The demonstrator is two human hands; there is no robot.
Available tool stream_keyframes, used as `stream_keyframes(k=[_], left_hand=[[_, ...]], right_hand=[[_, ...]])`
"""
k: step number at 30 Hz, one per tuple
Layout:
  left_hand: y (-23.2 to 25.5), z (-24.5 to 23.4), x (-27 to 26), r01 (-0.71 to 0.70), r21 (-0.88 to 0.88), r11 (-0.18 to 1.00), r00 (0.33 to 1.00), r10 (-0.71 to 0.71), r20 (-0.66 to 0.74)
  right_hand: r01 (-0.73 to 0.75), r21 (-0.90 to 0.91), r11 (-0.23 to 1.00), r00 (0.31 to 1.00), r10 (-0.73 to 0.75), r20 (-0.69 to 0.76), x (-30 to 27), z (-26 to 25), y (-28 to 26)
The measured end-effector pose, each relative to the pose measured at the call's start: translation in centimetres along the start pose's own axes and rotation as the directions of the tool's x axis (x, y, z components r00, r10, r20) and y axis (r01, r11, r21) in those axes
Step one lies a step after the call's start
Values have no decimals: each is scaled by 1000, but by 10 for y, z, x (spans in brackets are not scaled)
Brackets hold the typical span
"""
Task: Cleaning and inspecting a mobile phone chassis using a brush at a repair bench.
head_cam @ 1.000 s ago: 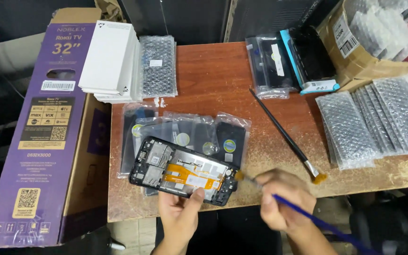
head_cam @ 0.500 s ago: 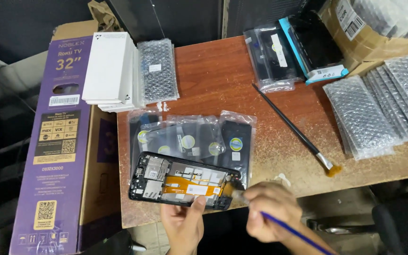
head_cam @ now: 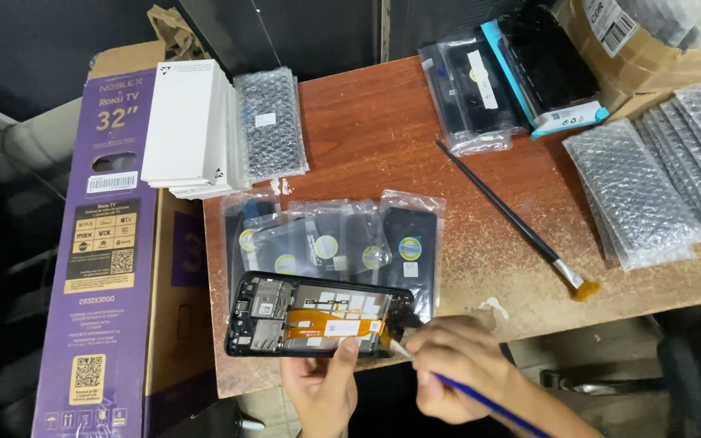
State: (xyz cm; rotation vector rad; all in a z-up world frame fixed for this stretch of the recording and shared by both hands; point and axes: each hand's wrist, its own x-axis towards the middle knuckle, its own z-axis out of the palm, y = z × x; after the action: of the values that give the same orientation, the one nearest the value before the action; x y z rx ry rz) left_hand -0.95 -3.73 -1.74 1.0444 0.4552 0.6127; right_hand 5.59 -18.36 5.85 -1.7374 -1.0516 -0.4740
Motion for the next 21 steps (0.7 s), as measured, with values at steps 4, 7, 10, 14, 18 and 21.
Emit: stream_keyframes(k=[4,7,10,14,18,21], left_hand=[[1,2,3,-22,-106,994,1000,21,-17],[5,5,3,-13,-84,996,997,7,-75],[6,7,3,65,-85,994,969,-83,-234],[9,7,0,23,-38,999,970,-31,-241],[2,1,-1,-59,-85,995,989,47,-141],[12,12,-4,-16,-14,1000,969,12,-248]], right_hand=[[-162,-86,983,954,134,-268,-16,1,14],[-65,-48,997,997,63,-54,-21,2,7],[-176,162,971,958,207,-198,-23,2,8],[-178,60,982,949,187,-254,-21,1,5],[-208,149,967,935,242,-258,-11,3,2],[-202,201,958,909,260,-326,-8,2,-2]])
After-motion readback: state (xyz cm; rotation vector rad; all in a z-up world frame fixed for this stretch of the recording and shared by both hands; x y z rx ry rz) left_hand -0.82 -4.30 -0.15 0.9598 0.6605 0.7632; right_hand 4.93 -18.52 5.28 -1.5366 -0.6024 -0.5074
